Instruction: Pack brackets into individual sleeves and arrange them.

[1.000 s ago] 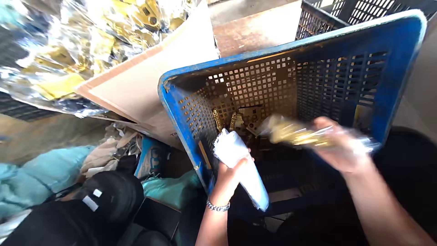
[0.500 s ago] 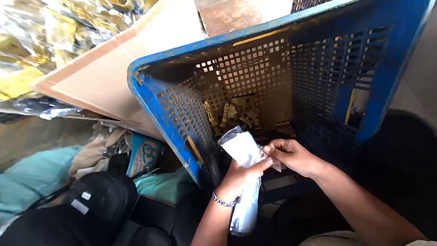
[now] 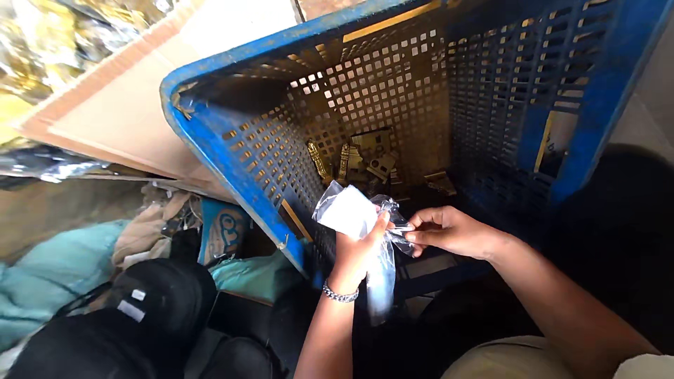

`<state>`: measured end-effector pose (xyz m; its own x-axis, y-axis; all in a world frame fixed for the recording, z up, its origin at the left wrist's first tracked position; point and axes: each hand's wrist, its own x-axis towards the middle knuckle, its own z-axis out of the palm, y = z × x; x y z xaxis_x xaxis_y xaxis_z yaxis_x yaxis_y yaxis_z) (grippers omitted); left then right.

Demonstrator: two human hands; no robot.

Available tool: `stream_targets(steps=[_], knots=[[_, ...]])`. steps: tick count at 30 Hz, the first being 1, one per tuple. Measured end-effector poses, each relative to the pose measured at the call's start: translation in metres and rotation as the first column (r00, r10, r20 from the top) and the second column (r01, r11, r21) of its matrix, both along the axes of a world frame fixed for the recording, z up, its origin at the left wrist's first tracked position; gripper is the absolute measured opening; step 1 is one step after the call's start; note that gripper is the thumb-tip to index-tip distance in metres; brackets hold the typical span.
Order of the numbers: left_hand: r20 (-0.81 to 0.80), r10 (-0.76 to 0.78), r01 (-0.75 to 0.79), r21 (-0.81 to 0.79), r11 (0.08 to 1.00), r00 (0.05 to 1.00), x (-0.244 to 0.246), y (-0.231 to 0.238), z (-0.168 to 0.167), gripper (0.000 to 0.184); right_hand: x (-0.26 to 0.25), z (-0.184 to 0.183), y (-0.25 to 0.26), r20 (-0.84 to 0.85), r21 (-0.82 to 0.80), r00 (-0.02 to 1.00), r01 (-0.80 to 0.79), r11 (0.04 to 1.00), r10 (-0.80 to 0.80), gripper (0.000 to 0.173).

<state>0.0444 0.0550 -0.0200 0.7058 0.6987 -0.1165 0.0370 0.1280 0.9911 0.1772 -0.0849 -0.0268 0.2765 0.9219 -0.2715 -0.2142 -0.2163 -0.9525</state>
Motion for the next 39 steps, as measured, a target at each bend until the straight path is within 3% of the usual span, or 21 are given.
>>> stream_targets(steps=[2, 4, 5, 7, 8, 9, 11, 12, 14, 16, 18, 20, 22, 24, 25, 26, 28, 30, 32, 34, 39], knots=[[-0.016, -0.025, 0.026, 0.035, 0.999, 1.0, -0.001, -0.002, -0.003, 0.019, 0.001, -0.004, 0.0, -0.002, 0.02, 1.0, -0.008, 1.0, 0.008, 0.015], [-0.04, -0.018, 0.026, 0.188, 0.982, 0.999, -0.002, -0.001, -0.01, 0.025, -0.002, -0.01, 0.002, -0.019, 0.061, 0.999, 0.041, 0.997, -0.04, 0.006], [-0.057, 0.027, -0.005, 0.348, 0.937, 0.998, -0.003, 0.004, -0.017, 0.03, -0.003, -0.012, 0.002, -0.042, 0.056, 0.998, 0.057, 0.997, -0.054, 0.007], [-0.084, 0.22, -0.111, 0.662, 0.741, 0.972, -0.008, 0.025, -0.027, 0.042, -0.005, -0.016, 0.003, -0.114, 0.032, 0.987, 0.117, 0.993, -0.113, 0.018], [-0.076, 0.309, -0.166, 0.708, 0.686, 0.948, -0.012, 0.036, -0.026, 0.046, -0.007, -0.019, 0.004, -0.177, 0.031, 0.969, 0.178, 0.983, -0.17, 0.025], [-0.062, 0.358, -0.227, 0.671, 0.706, 0.932, -0.016, 0.042, -0.022, 0.046, -0.009, -0.021, 0.006, -0.219, 0.027, 0.949, 0.237, 0.971, -0.226, 0.029], [-0.045, 0.254, -0.227, 0.323, 0.919, 0.966, -0.023, 0.028, -0.006, 0.037, -0.015, -0.021, 0.01, -0.137, 0.036, 0.954, 0.274, 0.961, -0.267, 0.033], [-0.053, 0.121, -0.115, 0.1, 0.988, 0.991, -0.025, 0.014, 0.002, 0.038, -0.02, -0.019, 0.013, -0.036, 0.077, 0.973, 0.229, 0.97, -0.227, 0.033], [-0.067, -0.103, 0.092, -0.145, 0.985, 0.992, -0.022, -0.007, 0.007, 0.041, -0.026, -0.018, 0.018, 0.126, 0.222, 0.991, 0.024, 0.975, -0.053, 0.03], [-0.045, -0.163, 0.158, -0.094, 0.983, 0.986, -0.021, -0.004, 0.005, 0.044, -0.013, -0.015, 0.025, 0.155, 0.259, 0.983, -0.135, 0.956, 0.097, 0.038], [-0.099, -0.107, 0.122, 0.166, 0.978, 0.989, -0.024, 0.013, -0.002, 0.037, 0.012, -0.017, 0.034, 0.094, 0.222, 0.992, -0.098, 0.97, 0.078, 0.037], [-0.218, 0.09, 0.033, 0.502, 0.864, 0.972, -0.026, 0.03, -0.017, 0.036, 0.043, -0.03, 0.055, 0.101, 0.092, 0.994, 0.037, 0.995, -0.046, 0.032], [-0.269, 0.267, -0.025, 0.66, 0.751, 0.925, -0.027, 0.043, -0.027, 0.047, 0.074, -0.051, 0.089, 0.345, -0.131, 0.937, 0.095, 0.987, -0.044, 0.024], [-0.199, 0.341, -0.131, 0.663, 0.738, 0.919, -0.022, 0.048, -0.03, 0.052, 0.101, -0.081, 0.135, 0.592, -0.321, 0.789, 0.043, 0.946, 0.165, 0.029], [-0.138, 0.34, -0.183, 0.629, 0.755, 0.93, -0.019, 0.048, -0.029, 0.054, 0.111, -0.098, 0.158, 0.66, -0.421, 0.682, -0.011, 0.907, 0.315, 0.048], [-0.073, 0.329, -0.227, 0.584, 0.779, 0.941, -0.014, 0.046, -0.028, 0.052, 0.118, -0.117, 0.177, 0.699, -0.488, 0.571, -0.057, 0.871, 0.429, 0.061], [0.0, 0.33, -0.283, 0.514, 0.809, 0.944, -0.007, 0.043, -0.026, 0.051, 0.125, -0.147, 0.193, 0.745, -0.526, 0.436, -0.082, 0.847, 0.505, 0.064], [0.012, 0.358, -0.315, 0.501, 0.806, 0.934, -0.003, 0.044, -0.024, 0.055, 0.125, -0.144, 0.19, 0.742, -0.538, 0.446, -0.05, 0.842, 0.5, 0.062], [0.023, 0.358, -0.316, 0.524, 0.791, 0.934, -0.004, 0.046, -0.024, 0.056, 0.122, -0.129, 0.178, 0.747, -0.57, 0.4, -0.025, 0.821, 0.531, 0.069], [0.034, 0.322, -0.286, 0.556, 0.78, 0.946, -0.005, 0.045, -0.025, 0.053, 0.114, -0.126, 0.153, 0.763, -0.564, 0.365, -0.028, 0.826, 0.533, 0.064], [0.017, 0.282, -0.243, 0.561, 0.791, 0.959, -0.005, 0.034, -0.028, 0.051, 0.089, -0.151, 0.082, 0.709, -0.518, 0.561, 0.002, 0.856, 0.428, 0.05]])
